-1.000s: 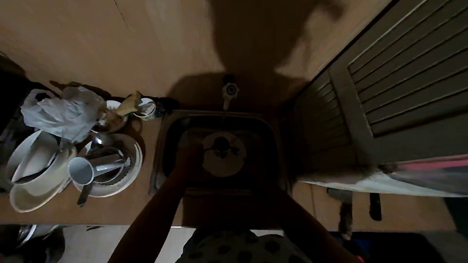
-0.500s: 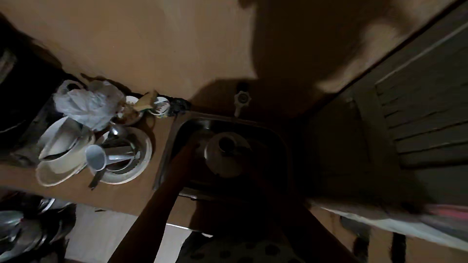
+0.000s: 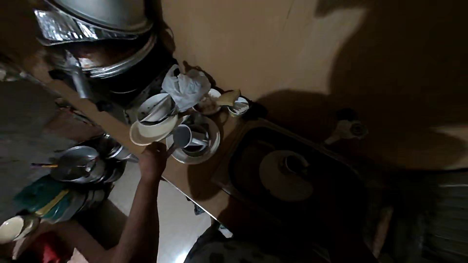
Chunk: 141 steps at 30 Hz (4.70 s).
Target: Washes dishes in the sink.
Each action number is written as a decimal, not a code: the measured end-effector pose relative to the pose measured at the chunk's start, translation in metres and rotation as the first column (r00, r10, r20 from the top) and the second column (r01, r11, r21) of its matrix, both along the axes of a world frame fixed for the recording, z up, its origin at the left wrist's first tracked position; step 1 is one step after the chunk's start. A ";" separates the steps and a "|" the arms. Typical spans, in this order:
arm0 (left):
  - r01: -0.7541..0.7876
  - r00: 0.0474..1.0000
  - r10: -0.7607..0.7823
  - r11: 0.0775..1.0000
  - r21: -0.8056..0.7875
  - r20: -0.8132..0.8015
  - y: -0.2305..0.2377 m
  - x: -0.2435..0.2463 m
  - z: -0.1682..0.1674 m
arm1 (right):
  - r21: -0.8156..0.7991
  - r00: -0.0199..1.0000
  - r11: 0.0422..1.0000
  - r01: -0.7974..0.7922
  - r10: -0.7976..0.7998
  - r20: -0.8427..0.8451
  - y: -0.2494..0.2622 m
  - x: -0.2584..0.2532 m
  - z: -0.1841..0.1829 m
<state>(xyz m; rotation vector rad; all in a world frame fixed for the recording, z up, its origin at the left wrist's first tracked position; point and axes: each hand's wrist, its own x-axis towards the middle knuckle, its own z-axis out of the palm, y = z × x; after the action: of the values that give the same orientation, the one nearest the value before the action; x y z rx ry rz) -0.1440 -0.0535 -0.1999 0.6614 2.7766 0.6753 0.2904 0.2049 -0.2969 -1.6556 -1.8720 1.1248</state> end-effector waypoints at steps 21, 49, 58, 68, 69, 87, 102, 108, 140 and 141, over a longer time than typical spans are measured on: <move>0.269 0.962 -0.204 0.820 -0.506 0.181 0.014 -0.050 0.028 | 0.225 0.986 0.961 0.164 -0.165 -0.012 -0.020 -0.004 0.004; 0.940 0.340 -0.934 0.333 -0.075 0.110 0.220 0.247 -0.021 | 0.007 0.908 0.989 0.150 -0.141 0.395 -0.139 0.129 -0.014; 0.835 0.543 -0.831 0.520 0.179 -0.122 0.163 0.159 0.055 | 0.016 0.960 1.000 -0.003 -0.001 0.281 -0.152 0.092 0.014; 0.034 0.995 -0.016 0.982 -0.188 0.099 -0.008 -0.055 -0.007 | 0.277 0.845 0.809 -0.518 0.436 0.309 -0.079 -0.073 0.048; 0.045 0.989 -0.011 0.974 -0.222 0.151 -0.008 -0.058 -0.021 | 0.236 0.808 0.782 -0.577 0.504 0.305 -0.064 -0.106 0.052; 0.188 0.978 -0.140 0.914 -0.360 0.154 0.009 -0.062 -0.058 | 0.121 0.452 0.461 -0.879 0.728 0.516 0.010 -0.416 0.006; 0.356 0.756 -0.117 0.899 0.255 -0.644 -0.019 -0.055 -0.052 | -0.031 0.797 0.834 -0.552 0.538 0.274 0.007 -0.383 0.023; 0.410 0.778 -0.152 0.858 0.310 -0.609 -0.011 -0.038 -0.018 | 0.102 0.923 0.918 -0.384 0.383 0.030 0.009 -0.327 0.050; 0.916 0.271 -0.936 0.179 -0.360 0.225 0.231 0.280 0.039 | -0.159 0.905 0.905 0.395 -0.413 -0.102 -0.105 0.070 0.051; 0.932 0.256 -0.942 0.181 -0.315 0.216 0.230 0.284 0.032 | -0.145 0.902 0.906 0.399 -0.415 -0.114 -0.104 0.071 0.050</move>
<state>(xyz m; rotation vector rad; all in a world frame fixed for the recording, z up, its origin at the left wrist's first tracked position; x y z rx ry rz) 0.1402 0.1768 -0.1680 1.9852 1.7219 -0.1995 0.3614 0.1014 -0.2474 -1.8652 -1.3068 1.1508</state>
